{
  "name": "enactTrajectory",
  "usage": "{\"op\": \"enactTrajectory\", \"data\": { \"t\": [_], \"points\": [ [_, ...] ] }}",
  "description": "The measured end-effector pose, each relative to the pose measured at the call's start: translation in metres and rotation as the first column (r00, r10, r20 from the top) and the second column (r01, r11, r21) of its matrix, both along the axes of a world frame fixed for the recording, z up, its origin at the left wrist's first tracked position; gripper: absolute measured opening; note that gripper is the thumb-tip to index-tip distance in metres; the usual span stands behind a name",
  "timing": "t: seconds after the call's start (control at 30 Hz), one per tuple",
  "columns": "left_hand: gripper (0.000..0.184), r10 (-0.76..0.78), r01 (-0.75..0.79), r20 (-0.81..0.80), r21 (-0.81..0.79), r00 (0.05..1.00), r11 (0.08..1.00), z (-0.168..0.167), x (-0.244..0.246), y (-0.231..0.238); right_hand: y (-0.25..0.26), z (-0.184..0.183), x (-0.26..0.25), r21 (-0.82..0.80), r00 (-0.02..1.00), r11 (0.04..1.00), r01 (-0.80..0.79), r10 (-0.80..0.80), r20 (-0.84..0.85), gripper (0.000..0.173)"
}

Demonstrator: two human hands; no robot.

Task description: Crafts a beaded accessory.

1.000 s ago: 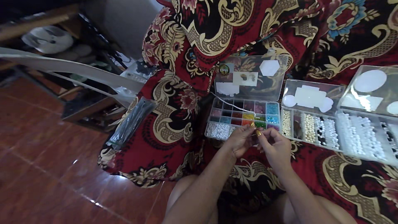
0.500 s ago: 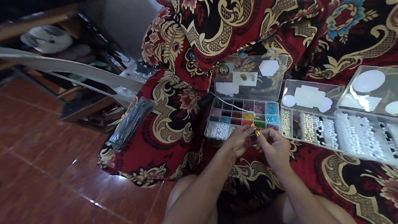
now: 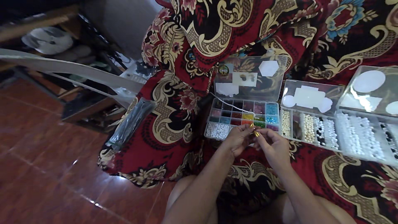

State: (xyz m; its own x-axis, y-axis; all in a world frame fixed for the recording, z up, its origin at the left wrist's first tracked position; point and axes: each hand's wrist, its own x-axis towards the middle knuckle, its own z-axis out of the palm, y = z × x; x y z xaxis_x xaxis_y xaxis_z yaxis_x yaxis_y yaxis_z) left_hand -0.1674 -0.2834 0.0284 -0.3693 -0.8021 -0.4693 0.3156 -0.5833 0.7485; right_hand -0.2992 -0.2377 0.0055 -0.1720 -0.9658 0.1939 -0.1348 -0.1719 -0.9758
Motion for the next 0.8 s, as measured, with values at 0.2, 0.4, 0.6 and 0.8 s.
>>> {"op": "enactTrajectory", "data": {
  "t": [0.2, 0.4, 0.6, 0.8],
  "points": [
    [0.015, -0.019, 0.021, 0.046, -0.045, 0.999, 0.999, 0.0005, 0.0013, -0.0006, -0.0006, -0.0014, -0.0006, -0.003, 1.000, 1.000, -0.001, 0.001, -0.012, 0.011],
    [0.010, -0.004, 0.015, 0.097, -0.106, 0.995, 0.994, 0.0010, 0.0032, -0.0022, -0.0004, 0.0076, -0.0039, 0.145, 0.991, 0.988, -0.060, 0.041, 0.131, 0.015],
    [0.009, 0.061, -0.026, 0.169, -0.202, 0.984, 0.979, 0.0043, -0.0001, -0.0010, -0.0025, 0.0063, -0.0044, 0.166, 0.961, 0.981, -0.097, 0.048, 0.273, 0.015],
    [0.013, 0.079, -0.040, 0.144, -0.259, 0.986, 0.965, 0.0085, 0.0012, 0.0003, -0.0041, 0.0077, -0.0071, 0.173, 0.911, 0.978, -0.115, 0.035, 0.410, 0.018]
  ]
}}
